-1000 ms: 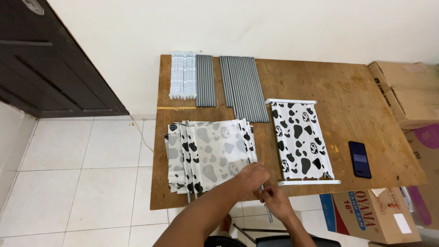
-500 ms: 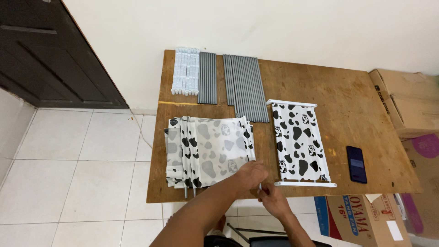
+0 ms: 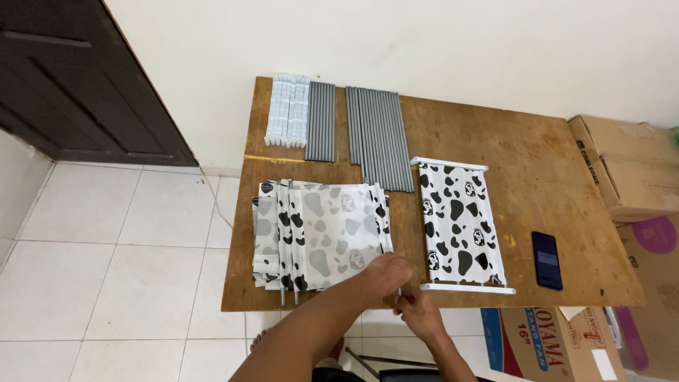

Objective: The person assembles a small folding chair by inserting metal rods into the sleeves of a patterned fabric frame. They align the fabric, insert the rods one by one, and then fold the structure to lock it into its final shape.

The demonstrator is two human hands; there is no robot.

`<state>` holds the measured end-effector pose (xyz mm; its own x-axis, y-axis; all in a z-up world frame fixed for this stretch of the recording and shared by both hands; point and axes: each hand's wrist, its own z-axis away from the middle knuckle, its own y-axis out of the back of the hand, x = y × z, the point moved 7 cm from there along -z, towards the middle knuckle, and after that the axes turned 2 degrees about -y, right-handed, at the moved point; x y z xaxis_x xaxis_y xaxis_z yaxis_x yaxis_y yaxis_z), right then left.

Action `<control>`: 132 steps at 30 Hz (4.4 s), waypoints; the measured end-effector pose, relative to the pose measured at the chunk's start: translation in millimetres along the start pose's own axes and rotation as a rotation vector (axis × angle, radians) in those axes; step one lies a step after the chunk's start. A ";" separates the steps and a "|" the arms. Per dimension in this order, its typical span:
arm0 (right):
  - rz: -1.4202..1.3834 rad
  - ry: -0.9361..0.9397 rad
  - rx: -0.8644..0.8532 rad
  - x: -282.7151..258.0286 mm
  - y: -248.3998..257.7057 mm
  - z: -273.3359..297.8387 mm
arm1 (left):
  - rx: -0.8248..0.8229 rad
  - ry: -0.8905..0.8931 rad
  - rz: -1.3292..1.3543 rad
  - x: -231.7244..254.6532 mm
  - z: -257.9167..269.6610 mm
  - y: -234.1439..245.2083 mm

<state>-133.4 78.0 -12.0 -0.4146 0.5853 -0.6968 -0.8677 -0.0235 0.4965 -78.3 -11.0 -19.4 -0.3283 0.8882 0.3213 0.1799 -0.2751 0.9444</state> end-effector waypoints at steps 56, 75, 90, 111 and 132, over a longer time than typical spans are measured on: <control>0.236 0.080 0.314 -32.0 12.6 -113.9 | 0.618 1.327 0.701 -158.9 226.0 29.0; -0.230 0.120 0.121 -62.1 24.4 -126.0 | 0.815 1.099 0.757 -189.0 225.9 88.0; -0.187 0.014 -0.004 -61.5 -9.3 -119.1 | 0.728 1.143 0.797 -203.8 247.2 72.2; 0.054 0.109 0.114 -42.6 -32.1 -134.5 | 0.598 1.243 0.792 -234.1 256.2 9.6; 0.210 0.170 0.252 -58.9 -24.7 -108.2 | 0.490 1.396 0.532 -223.4 254.4 1.5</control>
<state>-117.2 -43.6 -39.3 -0.6342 0.4457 -0.6317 -0.6729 0.0843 0.7350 231.2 -116.3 -107.4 -0.6462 -0.3719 0.6664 0.7298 -0.0458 0.6821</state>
